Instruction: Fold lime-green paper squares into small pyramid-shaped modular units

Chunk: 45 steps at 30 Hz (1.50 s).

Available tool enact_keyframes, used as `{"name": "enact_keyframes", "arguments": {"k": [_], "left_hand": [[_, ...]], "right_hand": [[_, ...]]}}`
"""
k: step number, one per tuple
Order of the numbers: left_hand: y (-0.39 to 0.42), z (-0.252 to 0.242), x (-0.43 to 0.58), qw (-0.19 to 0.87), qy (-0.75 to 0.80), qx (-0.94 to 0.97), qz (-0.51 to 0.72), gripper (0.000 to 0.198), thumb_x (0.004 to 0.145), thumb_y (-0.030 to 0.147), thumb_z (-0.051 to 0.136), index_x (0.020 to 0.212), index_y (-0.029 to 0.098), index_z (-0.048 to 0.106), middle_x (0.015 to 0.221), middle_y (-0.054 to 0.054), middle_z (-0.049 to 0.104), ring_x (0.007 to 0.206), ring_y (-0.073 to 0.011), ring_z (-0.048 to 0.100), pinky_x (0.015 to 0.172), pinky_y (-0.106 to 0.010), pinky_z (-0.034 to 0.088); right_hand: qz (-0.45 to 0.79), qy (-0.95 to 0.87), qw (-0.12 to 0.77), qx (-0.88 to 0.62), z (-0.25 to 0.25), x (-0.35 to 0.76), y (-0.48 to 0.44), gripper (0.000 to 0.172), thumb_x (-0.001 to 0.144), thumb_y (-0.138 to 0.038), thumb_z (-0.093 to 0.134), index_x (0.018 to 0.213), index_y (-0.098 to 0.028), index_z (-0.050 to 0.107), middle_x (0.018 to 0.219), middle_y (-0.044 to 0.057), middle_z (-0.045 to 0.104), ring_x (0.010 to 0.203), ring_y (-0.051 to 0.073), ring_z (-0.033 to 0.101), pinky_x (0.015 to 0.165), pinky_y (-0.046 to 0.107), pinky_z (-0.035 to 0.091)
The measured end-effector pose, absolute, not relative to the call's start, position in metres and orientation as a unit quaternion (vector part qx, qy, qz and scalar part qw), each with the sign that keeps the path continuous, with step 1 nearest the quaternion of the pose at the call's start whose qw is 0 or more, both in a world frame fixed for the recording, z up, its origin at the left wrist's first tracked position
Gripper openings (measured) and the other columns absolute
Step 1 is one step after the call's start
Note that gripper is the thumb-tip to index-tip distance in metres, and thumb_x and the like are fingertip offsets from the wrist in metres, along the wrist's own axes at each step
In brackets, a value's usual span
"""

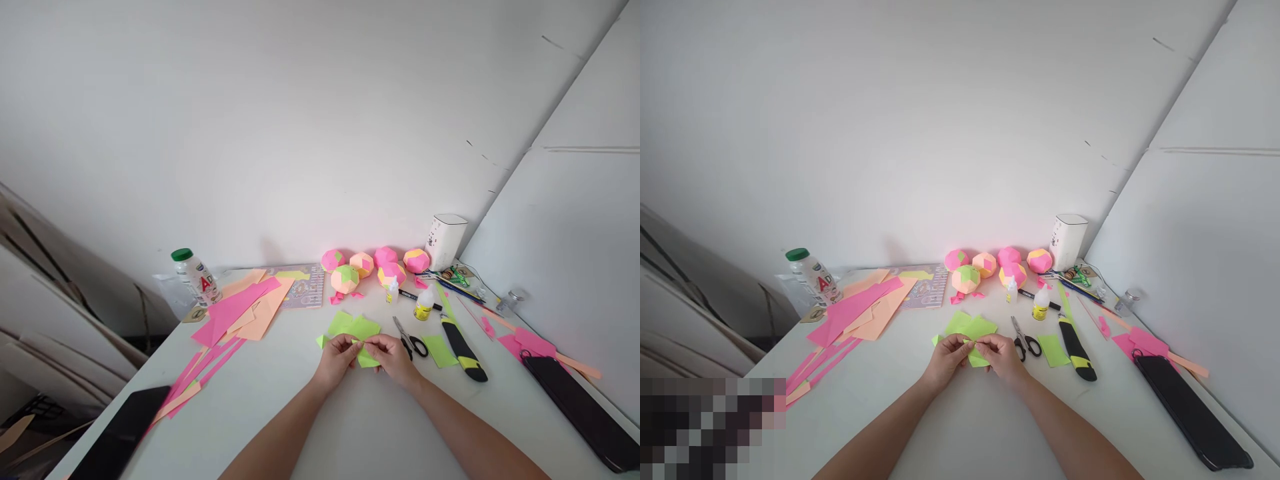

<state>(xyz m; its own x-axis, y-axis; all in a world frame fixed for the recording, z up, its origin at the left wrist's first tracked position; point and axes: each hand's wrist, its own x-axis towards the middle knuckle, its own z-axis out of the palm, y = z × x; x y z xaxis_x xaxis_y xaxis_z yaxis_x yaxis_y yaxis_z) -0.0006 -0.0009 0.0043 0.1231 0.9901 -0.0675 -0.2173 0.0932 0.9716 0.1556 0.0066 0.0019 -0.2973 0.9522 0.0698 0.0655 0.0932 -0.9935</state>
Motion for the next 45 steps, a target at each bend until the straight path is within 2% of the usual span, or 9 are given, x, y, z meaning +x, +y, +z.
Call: {"name": "enact_keyframes", "arguments": {"k": [5, 15, 34, 39, 41, 45], "left_hand": [[-0.0015, 0.0072, -0.0004, 0.600, 0.433, 0.449, 0.500, 0.031, 0.064, 0.043, 0.070, 0.067, 0.016, 0.054, 0.054, 0.006, 0.047, 0.042, -0.0047, 0.039, 0.042, -0.020, 0.033], [-0.0034, 0.0103, -0.0010, 0.598, 0.436, 0.452, 0.498, 0.030, 0.067, 0.043, 0.066, 0.070, 0.016, 0.053, 0.058, 0.006, 0.046, 0.045, -0.0046, 0.038, 0.044, -0.019, 0.034], [0.0001, 0.0079, -0.0041, 0.596, 0.422, 0.410, 0.547, 0.026, 0.068, 0.038, 0.065, 0.066, 0.016, 0.051, 0.049, 0.007, 0.043, 0.042, -0.0054, 0.037, 0.044, -0.020, 0.037], [-0.0010, 0.0111, -0.0036, 0.598, 0.421, 0.402, 0.552, 0.029, 0.068, 0.042, 0.063, 0.071, 0.017, 0.050, 0.059, 0.005, 0.045, 0.045, -0.0060, 0.041, 0.045, -0.021, 0.039], [-0.0017, 0.0103, -0.0024, 0.587, 0.424, 0.436, 0.535, 0.031, 0.066, 0.042, 0.066, 0.078, 0.017, 0.053, 0.062, 0.005, 0.047, 0.047, -0.0064, 0.042, 0.044, -0.020, 0.038], [-0.0038, 0.0057, -0.0012, 0.572, 0.451, 0.502, 0.466, 0.031, 0.070, 0.046, 0.061, 0.076, 0.017, 0.054, 0.049, 0.008, 0.040, 0.041, -0.0059, 0.037, 0.041, -0.019, 0.029]], "right_hand": [[0.534, -0.608, 0.412, -0.418, 0.0062, 0.1566, 0.0062, 0.028, 0.077, -0.041, 0.060, 0.084, -0.015, 0.067, 0.059, 0.000, 0.056, 0.047, 0.011, 0.049, 0.039, 0.022, 0.045], [0.538, -0.599, 0.401, -0.437, 0.0069, 0.1558, 0.0068, 0.029, 0.075, -0.043, 0.061, 0.081, -0.015, 0.067, 0.056, -0.001, 0.054, 0.044, 0.010, 0.047, 0.037, 0.022, 0.044], [0.541, -0.590, 0.404, -0.442, 0.0057, 0.1562, 0.0084, 0.029, 0.073, -0.044, 0.062, 0.080, -0.016, 0.066, 0.056, 0.000, 0.054, 0.043, 0.010, 0.046, 0.037, 0.024, 0.043], [0.537, -0.594, 0.405, -0.441, 0.0070, 0.1564, 0.0076, 0.028, 0.075, -0.043, 0.061, 0.079, -0.017, 0.066, 0.056, 0.000, 0.054, 0.044, 0.011, 0.047, 0.037, 0.024, 0.043], [0.534, -0.600, 0.401, -0.440, 0.0072, 0.1563, 0.0076, 0.027, 0.076, -0.042, 0.060, 0.079, -0.017, 0.066, 0.056, 0.000, 0.055, 0.044, 0.011, 0.047, 0.037, 0.023, 0.043], [0.531, -0.609, 0.392, -0.440, 0.0099, 0.1561, 0.0056, 0.026, 0.076, -0.042, 0.059, 0.078, -0.017, 0.066, 0.057, 0.000, 0.054, 0.047, 0.011, 0.047, 0.038, 0.023, 0.044]]}}
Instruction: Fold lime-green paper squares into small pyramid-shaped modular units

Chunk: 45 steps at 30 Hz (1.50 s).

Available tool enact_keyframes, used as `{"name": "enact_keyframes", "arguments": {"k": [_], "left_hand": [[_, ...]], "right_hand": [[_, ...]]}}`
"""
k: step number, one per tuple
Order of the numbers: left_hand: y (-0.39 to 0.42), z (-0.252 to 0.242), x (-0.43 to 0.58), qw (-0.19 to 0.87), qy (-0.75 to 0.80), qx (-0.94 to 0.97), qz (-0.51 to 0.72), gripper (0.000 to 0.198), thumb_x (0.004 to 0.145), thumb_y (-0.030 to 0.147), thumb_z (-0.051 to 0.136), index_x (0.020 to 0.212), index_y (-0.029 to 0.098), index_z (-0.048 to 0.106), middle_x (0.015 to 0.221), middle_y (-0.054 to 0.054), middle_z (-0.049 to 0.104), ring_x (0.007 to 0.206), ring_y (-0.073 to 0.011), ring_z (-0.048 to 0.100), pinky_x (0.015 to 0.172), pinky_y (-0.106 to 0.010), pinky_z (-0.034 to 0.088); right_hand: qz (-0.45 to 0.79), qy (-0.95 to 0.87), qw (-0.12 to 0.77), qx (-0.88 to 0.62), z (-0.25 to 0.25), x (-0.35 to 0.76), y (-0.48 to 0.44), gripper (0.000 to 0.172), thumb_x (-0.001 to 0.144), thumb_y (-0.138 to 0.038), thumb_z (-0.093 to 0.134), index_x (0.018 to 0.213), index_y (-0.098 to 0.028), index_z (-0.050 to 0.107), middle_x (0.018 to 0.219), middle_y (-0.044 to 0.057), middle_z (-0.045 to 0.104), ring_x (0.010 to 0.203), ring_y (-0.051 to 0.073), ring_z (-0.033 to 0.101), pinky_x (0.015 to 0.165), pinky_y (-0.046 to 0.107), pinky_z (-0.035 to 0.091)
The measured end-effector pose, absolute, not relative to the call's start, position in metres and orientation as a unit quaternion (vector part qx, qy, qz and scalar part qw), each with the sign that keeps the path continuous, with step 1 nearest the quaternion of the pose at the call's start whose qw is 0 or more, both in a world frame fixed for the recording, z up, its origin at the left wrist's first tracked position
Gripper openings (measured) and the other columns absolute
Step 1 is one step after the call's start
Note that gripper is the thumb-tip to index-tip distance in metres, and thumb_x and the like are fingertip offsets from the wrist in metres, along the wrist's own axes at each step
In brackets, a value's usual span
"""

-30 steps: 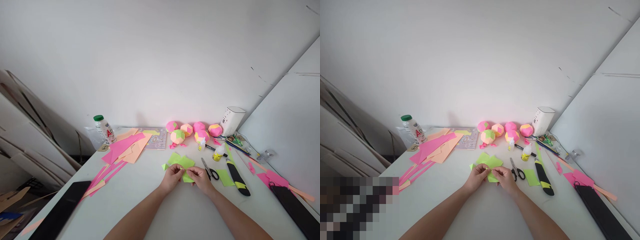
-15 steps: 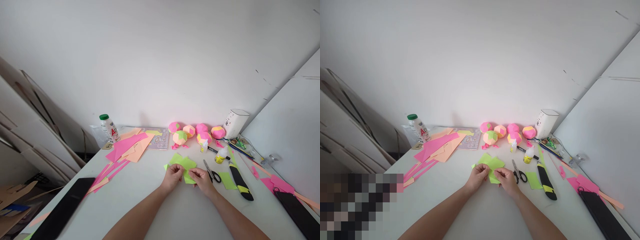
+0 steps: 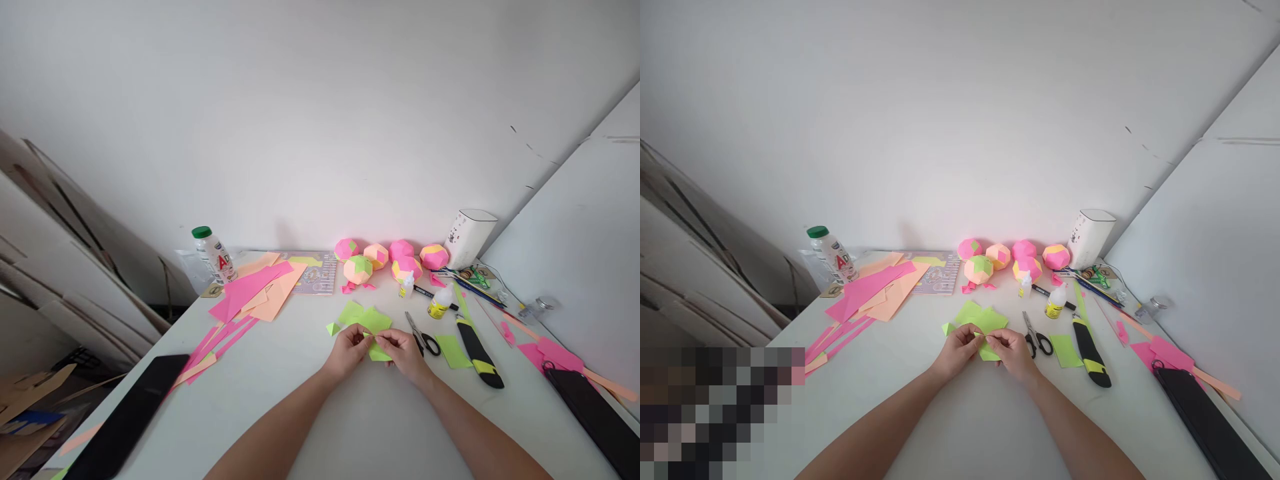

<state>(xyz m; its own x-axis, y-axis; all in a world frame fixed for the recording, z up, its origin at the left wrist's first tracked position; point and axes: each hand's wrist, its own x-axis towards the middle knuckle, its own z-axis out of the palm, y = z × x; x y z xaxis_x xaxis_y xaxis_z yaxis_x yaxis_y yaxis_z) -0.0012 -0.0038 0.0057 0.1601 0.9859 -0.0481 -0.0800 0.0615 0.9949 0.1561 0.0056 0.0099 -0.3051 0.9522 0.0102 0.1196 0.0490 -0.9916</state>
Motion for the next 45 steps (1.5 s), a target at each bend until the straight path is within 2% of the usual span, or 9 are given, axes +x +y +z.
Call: {"name": "enact_keyframes", "arguments": {"k": [5, 9, 15, 22, 29, 36, 40, 45], "left_hand": [[-0.0051, 0.0015, -0.0028, 0.565, 0.447, 0.512, 0.467, 0.030, 0.071, 0.046, 0.060, 0.075, 0.017, 0.053, 0.048, 0.008, 0.038, 0.041, -0.0056, 0.033, 0.041, -0.019, 0.024], [-0.0050, 0.0018, -0.0034, 0.574, 0.440, 0.516, 0.459, 0.032, 0.070, 0.047, 0.061, 0.074, 0.017, 0.052, 0.046, 0.009, 0.034, 0.041, -0.0056, 0.030, 0.041, -0.019, 0.021], [-0.0050, 0.0028, -0.0034, 0.560, 0.442, 0.524, 0.466, 0.029, 0.070, 0.045, 0.061, 0.074, 0.017, 0.053, 0.049, 0.008, 0.035, 0.044, -0.0059, 0.029, 0.043, -0.020, 0.020], [-0.0055, 0.0048, -0.0035, 0.587, 0.431, 0.501, 0.467, 0.032, 0.069, 0.047, 0.063, 0.072, 0.017, 0.052, 0.049, 0.008, 0.035, 0.043, -0.0055, 0.028, 0.043, -0.020, 0.020], [-0.0068, 0.0031, -0.0026, 0.574, 0.440, 0.520, 0.454, 0.030, 0.068, 0.045, 0.063, 0.073, 0.017, 0.054, 0.048, 0.008, 0.037, 0.043, -0.0060, 0.030, 0.043, -0.020, 0.021], [-0.0069, 0.0032, -0.0024, 0.561, 0.434, 0.536, 0.457, 0.026, 0.068, 0.041, 0.062, 0.069, 0.016, 0.054, 0.051, 0.007, 0.039, 0.045, -0.0064, 0.031, 0.046, -0.020, 0.023], [-0.0061, 0.0050, -0.0025, 0.588, 0.442, 0.491, 0.467, 0.028, 0.066, 0.042, 0.064, 0.070, 0.017, 0.054, 0.048, 0.008, 0.036, 0.042, -0.0056, 0.028, 0.043, -0.020, 0.021], [-0.0046, 0.0059, -0.0033, 0.604, 0.433, 0.449, 0.496, 0.028, 0.064, 0.040, 0.066, 0.070, 0.016, 0.054, 0.052, 0.007, 0.042, 0.043, -0.0053, 0.033, 0.043, -0.020, 0.025]], "right_hand": [[0.531, -0.618, 0.373, -0.444, 0.0152, 0.1556, 0.0026, 0.027, 0.075, -0.042, 0.059, 0.080, -0.016, 0.064, 0.062, 0.000, 0.054, 0.054, 0.013, 0.049, 0.042, 0.022, 0.044], [0.498, -0.643, 0.390, -0.432, 0.0129, 0.1544, 0.0045, 0.024, 0.075, -0.038, 0.058, 0.075, -0.015, 0.062, 0.063, 0.000, 0.054, 0.058, 0.012, 0.049, 0.052, 0.022, 0.041], [0.528, -0.634, 0.384, -0.415, 0.0147, 0.1528, 0.0039, 0.021, 0.075, -0.037, 0.058, 0.075, -0.015, 0.058, 0.063, -0.001, 0.052, 0.057, 0.011, 0.047, 0.052, 0.022, 0.037], [0.553, -0.615, 0.379, -0.415, 0.0135, 0.1551, 0.0039, 0.021, 0.075, -0.037, 0.058, 0.078, -0.016, 0.058, 0.061, -0.003, 0.050, 0.051, 0.009, 0.042, 0.046, 0.020, 0.033], [0.524, -0.636, 0.386, -0.414, 0.0113, 0.1551, 0.0037, 0.016, 0.077, -0.033, 0.055, 0.073, -0.017, 0.055, 0.058, -0.005, 0.042, 0.049, 0.008, 0.036, 0.043, 0.019, 0.028], [0.496, -0.651, 0.390, -0.422, 0.0120, 0.1543, 0.0029, 0.011, 0.073, -0.024, 0.053, 0.064, -0.017, 0.052, 0.053, -0.005, 0.038, 0.048, 0.008, 0.033, 0.044, 0.020, 0.024], [0.517, -0.619, 0.401, -0.434, 0.0136, 0.1558, 0.0027, 0.011, 0.070, -0.024, 0.053, 0.061, -0.018, 0.050, 0.052, -0.005, 0.037, 0.045, 0.009, 0.033, 0.042, 0.021, 0.026], [0.570, -0.559, 0.418, -0.434, 0.0139, 0.1579, 0.0035, 0.011, 0.070, -0.026, 0.053, 0.063, -0.018, 0.050, 0.053, -0.005, 0.042, 0.045, 0.010, 0.041, 0.041, 0.021, 0.037]]}}
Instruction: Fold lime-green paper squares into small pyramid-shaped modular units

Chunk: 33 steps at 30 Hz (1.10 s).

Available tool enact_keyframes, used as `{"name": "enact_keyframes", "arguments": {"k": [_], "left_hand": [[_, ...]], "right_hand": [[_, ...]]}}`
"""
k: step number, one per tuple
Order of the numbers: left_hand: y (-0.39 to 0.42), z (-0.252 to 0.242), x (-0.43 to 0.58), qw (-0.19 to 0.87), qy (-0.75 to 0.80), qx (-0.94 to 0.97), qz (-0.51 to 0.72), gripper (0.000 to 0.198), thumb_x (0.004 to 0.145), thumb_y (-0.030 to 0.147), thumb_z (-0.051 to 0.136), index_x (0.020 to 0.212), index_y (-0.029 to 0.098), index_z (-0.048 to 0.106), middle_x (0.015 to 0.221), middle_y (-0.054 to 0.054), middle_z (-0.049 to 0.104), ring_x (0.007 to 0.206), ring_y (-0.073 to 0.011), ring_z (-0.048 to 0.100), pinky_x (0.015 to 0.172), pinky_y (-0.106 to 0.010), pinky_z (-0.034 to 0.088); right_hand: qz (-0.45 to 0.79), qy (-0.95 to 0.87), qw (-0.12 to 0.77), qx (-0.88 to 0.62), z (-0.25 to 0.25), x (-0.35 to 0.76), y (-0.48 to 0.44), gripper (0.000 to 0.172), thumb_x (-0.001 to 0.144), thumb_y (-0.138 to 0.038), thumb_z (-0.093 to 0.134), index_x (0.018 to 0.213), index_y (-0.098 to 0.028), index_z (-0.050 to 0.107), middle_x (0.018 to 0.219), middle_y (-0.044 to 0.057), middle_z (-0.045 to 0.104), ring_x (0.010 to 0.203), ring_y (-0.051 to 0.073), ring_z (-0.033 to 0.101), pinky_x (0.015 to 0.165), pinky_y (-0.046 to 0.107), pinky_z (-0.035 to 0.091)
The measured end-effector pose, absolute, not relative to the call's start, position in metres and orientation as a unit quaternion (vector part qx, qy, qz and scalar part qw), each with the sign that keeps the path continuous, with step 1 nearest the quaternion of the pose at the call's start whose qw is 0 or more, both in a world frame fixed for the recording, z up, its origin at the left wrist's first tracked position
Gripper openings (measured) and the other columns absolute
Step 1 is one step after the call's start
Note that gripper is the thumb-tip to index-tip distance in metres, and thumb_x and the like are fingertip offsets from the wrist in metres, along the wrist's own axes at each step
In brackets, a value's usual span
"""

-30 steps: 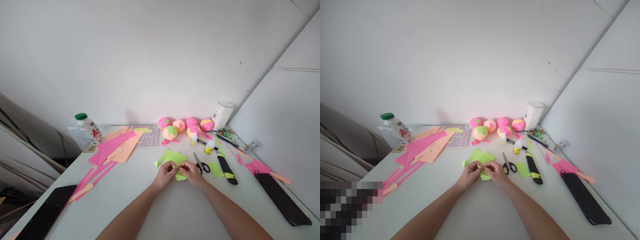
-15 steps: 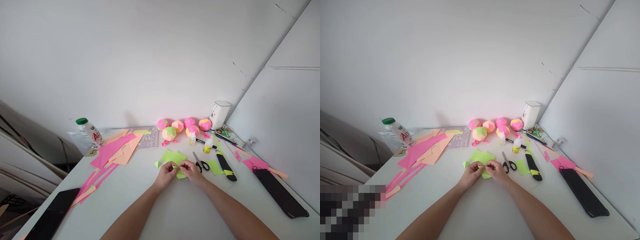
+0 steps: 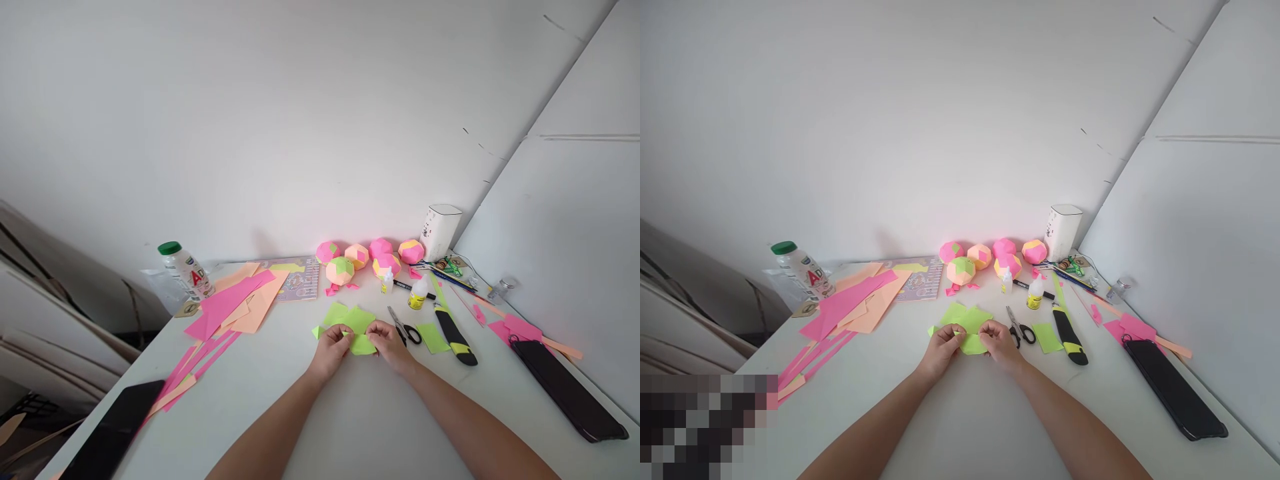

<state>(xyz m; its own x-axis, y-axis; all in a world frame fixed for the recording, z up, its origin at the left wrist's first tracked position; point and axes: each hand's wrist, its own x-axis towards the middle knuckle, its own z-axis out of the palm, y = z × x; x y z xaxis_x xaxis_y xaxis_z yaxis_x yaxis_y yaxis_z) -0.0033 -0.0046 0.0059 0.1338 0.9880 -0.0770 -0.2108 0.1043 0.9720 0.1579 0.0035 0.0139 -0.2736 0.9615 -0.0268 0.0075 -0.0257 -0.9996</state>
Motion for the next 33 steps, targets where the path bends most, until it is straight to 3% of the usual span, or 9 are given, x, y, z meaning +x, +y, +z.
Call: {"name": "enact_keyframes", "arguments": {"k": [8, 19, 33], "left_hand": [[-0.002, 0.001, -0.004, 0.593, 0.439, 0.441, 0.511, 0.027, 0.066, 0.040, 0.065, 0.071, 0.017, 0.053, 0.051, 0.008, 0.042, 0.041, -0.0052, 0.035, 0.041, -0.020, 0.027], [-0.005, 0.008, -0.004, 0.597, 0.454, 0.477, 0.459, 0.029, 0.067, 0.043, 0.064, 0.071, 0.017, 0.052, 0.044, 0.009, 0.038, 0.037, -0.0049, 0.030, 0.039, -0.019, 0.021], [-0.003, 0.010, -0.006, 0.610, 0.417, 0.375, 0.559, 0.024, 0.068, 0.036, 0.064, 0.062, 0.017, 0.050, 0.046, 0.007, 0.043, 0.040, -0.0064, 0.037, 0.042, -0.020, 0.033]], "right_hand": [[0.583, -0.573, 0.421, -0.393, 0.008, 0.158, 0.007, 0.018, 0.076, -0.036, 0.057, 0.081, -0.020, 0.050, 0.061, -0.006, 0.048, 0.044, 0.008, 0.047, 0.041, 0.020, 0.035], [0.563, -0.605, 0.393, -0.403, 0.009, 0.157, 0.005, 0.018, 0.073, -0.033, 0.063, 0.072, -0.017, 0.058, 0.057, -0.004, 0.047, 0.052, 0.011, 0.044, 0.044, 0.022, 0.043], [0.579, -0.544, 0.437, -0.423, 0.015, 0.158, 0.004, 0.015, 0.074, -0.030, 0.060, 0.068, -0.018, 0.053, 0.054, -0.005, 0.048, 0.045, 0.010, 0.047, 0.040, 0.022, 0.041]]}}
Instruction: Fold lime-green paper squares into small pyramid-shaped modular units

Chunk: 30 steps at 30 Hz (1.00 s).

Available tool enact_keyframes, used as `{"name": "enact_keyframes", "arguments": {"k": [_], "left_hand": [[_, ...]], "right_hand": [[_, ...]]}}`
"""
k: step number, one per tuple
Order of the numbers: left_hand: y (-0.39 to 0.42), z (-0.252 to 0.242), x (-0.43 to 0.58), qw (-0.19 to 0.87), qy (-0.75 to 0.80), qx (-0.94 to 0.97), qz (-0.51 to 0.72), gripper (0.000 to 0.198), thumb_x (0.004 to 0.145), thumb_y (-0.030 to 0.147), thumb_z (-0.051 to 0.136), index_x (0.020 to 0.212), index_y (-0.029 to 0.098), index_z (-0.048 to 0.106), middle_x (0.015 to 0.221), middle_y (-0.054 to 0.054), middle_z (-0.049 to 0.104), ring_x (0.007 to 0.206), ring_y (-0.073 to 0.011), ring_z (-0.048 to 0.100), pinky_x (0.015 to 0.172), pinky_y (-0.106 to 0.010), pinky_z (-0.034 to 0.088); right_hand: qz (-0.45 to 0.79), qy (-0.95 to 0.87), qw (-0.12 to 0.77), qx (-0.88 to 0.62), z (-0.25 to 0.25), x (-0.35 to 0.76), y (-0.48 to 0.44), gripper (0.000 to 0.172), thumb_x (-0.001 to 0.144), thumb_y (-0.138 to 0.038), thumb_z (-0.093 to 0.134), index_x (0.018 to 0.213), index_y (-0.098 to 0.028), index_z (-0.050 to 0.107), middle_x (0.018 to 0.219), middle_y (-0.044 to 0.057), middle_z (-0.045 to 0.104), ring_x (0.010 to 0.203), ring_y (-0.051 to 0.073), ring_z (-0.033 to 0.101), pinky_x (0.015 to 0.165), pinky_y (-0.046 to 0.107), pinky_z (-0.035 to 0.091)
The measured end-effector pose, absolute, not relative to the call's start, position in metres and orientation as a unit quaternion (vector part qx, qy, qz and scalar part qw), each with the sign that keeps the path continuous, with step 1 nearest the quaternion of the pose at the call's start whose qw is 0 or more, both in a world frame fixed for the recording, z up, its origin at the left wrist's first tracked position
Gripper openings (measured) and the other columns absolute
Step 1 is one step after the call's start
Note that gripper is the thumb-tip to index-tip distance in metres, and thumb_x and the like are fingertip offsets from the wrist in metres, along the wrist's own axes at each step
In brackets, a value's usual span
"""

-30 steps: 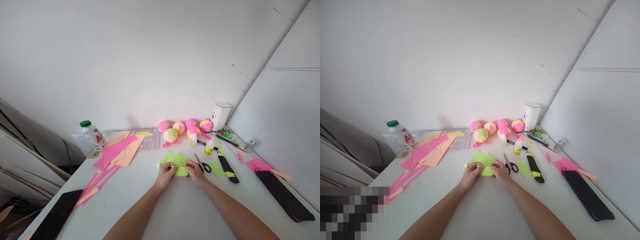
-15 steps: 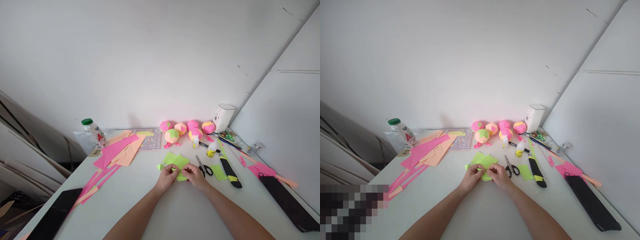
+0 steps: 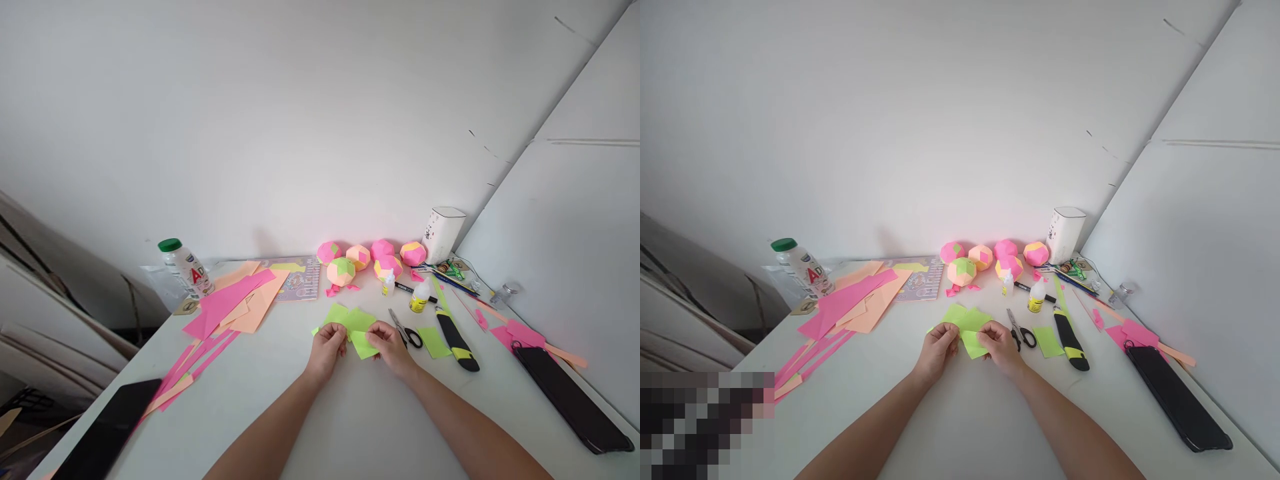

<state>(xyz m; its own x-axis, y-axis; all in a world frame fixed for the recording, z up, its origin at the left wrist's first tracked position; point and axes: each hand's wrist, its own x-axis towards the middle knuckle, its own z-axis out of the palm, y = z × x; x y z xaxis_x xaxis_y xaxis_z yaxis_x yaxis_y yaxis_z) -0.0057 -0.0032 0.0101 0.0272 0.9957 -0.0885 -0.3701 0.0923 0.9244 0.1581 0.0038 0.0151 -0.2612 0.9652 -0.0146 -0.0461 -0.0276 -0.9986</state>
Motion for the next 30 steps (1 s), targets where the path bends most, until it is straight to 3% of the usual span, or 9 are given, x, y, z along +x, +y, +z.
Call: {"name": "enact_keyframes", "arguments": {"k": [5, 10, 14, 18, 24, 30], "left_hand": [[-0.006, 0.013, -0.005, 0.615, 0.393, 0.391, 0.560, 0.025, 0.076, 0.042, 0.056, 0.073, 0.018, 0.050, 0.062, 0.003, 0.052, 0.047, -0.0080, 0.047, 0.043, -0.021, 0.039], [-0.006, 0.014, -0.001, 0.609, 0.420, 0.414, 0.530, 0.031, 0.071, 0.042, 0.063, 0.087, 0.018, 0.050, 0.058, 0.005, 0.051, 0.047, -0.0099, 0.050, 0.043, -0.021, 0.040], [-0.006, 0.012, 0.000, 0.603, 0.408, 0.407, 0.551, 0.032, 0.071, 0.039, 0.064, 0.092, 0.018, 0.050, 0.060, 0.005, 0.055, 0.054, -0.0100, 0.053, 0.056, -0.023, 0.044], [-0.006, 0.009, 0.001, 0.601, 0.396, 0.410, 0.561, 0.032, 0.073, 0.038, 0.064, 0.095, 0.018, 0.051, 0.073, 0.000, 0.063, 0.069, -0.0115, 0.056, 0.066, -0.023, 0.043], [-0.005, 0.010, 0.000, 0.597, 0.402, 0.406, 0.562, 0.037, 0.069, 0.040, 0.067, 0.094, 0.018, 0.051, 0.070, 0.002, 0.061, 0.066, -0.0113, 0.056, 0.062, -0.022, 0.041], [-0.006, 0.012, 0.000, 0.616, 0.388, 0.406, 0.553, 0.036, 0.067, 0.038, 0.069, 0.087, 0.019, 0.046, 0.067, 0.003, 0.058, 0.059, -0.0107, 0.054, 0.056, -0.022, 0.040]], "right_hand": [[0.570, -0.555, 0.444, -0.413, 0.010, 0.157, 0.006, 0.017, 0.076, -0.034, 0.060, 0.074, -0.019, 0.053, 0.051, -0.006, 0.051, 0.038, 0.010, 0.049, 0.037, 0.021, 0.035], [0.548, -0.576, 0.446, -0.412, 0.002, 0.157, 0.009, 0.020, 0.075, -0.037, 0.061, 0.081, -0.018, 0.057, 0.052, -0.005, 0.053, 0.040, 0.010, 0.052, 0.037, 0.020, 0.033], [0.527, -0.585, 0.448, -0.422, -0.004, 0.157, 0.011, 0.024, 0.076, -0.038, 0.060, 0.088, -0.018, 0.061, 0.049, -0.005, 0.051, 0.041, 0.010, 0.050, 0.037, 0.020, 0.031], [0.513, -0.605, 0.441, -0.418, -0.003, 0.157, 0.010, 0.025, 0.077, -0.037, 0.059, 0.090, -0.017, 0.065, 0.047, -0.005, 0.049, 0.041, 0.009, 0.047, 0.043, 0.022, 0.038], [0.535, -0.610, 0.430, -0.396, 0.004, 0.154, 0.005, 0.031, 0.075, -0.040, 0.061, 0.094, -0.017, 0.063, 0.065, -0.002, 0.055, 0.044, 0.008, 0.045, 0.042, 0.023, 0.040], [0.566, -0.580, 0.432, -0.396, 0.006, 0.154, 0.006, 0.032, 0.074, -0.040, 0.064, 0.094, -0.019, 0.052, 0.066, -0.004, 0.053, 0.043, 0.006, 0.044, 0.041, 0.020, 0.037]]}}
